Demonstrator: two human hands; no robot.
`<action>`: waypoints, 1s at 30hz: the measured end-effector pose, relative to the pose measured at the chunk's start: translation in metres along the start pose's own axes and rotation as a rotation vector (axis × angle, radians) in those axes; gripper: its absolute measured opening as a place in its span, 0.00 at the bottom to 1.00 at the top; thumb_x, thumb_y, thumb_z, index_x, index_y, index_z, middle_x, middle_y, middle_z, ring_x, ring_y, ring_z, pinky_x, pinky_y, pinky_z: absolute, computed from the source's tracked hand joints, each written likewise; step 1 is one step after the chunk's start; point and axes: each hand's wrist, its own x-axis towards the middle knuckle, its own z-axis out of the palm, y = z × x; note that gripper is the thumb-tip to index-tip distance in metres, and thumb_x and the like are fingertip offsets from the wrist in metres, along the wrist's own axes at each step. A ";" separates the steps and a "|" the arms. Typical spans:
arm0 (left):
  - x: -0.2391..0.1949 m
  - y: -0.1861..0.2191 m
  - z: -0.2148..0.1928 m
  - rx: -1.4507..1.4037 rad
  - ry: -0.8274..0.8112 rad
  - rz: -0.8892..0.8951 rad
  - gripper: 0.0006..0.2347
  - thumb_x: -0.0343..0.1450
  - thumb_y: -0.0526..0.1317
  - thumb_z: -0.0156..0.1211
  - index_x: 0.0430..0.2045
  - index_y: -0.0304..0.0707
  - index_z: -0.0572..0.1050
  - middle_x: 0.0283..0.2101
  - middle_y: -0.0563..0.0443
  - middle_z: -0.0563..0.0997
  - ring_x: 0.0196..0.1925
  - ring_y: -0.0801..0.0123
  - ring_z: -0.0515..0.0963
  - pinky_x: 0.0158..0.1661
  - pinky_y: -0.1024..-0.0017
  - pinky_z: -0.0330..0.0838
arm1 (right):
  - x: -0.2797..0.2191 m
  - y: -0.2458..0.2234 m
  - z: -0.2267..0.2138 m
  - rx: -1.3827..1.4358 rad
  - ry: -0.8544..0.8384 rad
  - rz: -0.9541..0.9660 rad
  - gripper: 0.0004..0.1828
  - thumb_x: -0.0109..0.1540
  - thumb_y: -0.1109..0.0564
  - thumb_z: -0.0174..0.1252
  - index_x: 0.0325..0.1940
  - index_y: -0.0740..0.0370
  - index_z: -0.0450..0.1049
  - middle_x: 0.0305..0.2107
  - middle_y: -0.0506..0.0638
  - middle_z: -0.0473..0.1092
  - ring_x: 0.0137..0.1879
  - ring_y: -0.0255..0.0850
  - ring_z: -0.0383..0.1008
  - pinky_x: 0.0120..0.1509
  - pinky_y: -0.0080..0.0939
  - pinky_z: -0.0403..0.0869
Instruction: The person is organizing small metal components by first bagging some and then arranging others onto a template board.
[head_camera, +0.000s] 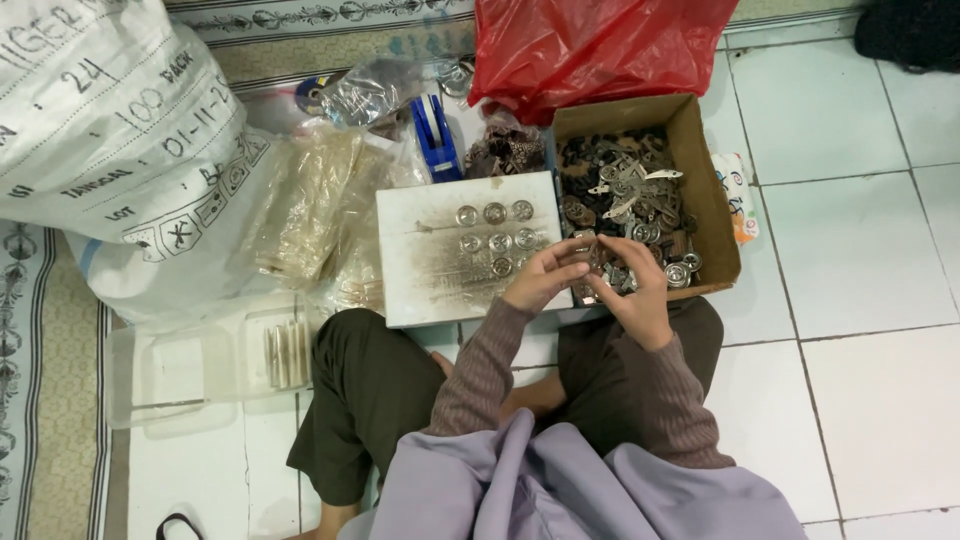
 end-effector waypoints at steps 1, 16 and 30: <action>-0.004 0.006 0.004 -0.001 0.002 0.003 0.21 0.72 0.29 0.64 0.61 0.31 0.70 0.53 0.42 0.81 0.50 0.66 0.84 0.48 0.72 0.82 | 0.000 -0.003 -0.001 0.001 -0.003 -0.002 0.29 0.59 0.59 0.72 0.64 0.61 0.75 0.50 0.57 0.73 0.53 0.52 0.75 0.55 0.51 0.75; -0.037 0.041 0.003 0.261 0.000 0.152 0.23 0.70 0.34 0.70 0.60 0.32 0.72 0.52 0.39 0.81 0.51 0.60 0.82 0.48 0.64 0.79 | 0.006 -0.028 0.014 -0.023 -0.103 -0.030 0.29 0.57 0.58 0.73 0.62 0.62 0.75 0.49 0.57 0.71 0.53 0.55 0.75 0.54 0.53 0.75; -0.095 0.023 -0.137 1.396 0.798 -0.238 0.15 0.73 0.47 0.61 0.48 0.38 0.81 0.38 0.46 0.86 0.43 0.60 0.86 0.42 0.67 0.80 | -0.042 0.051 0.134 -0.550 -0.565 0.071 0.34 0.69 0.42 0.56 0.73 0.65 0.63 0.67 0.70 0.60 0.75 0.66 0.56 0.73 0.72 0.60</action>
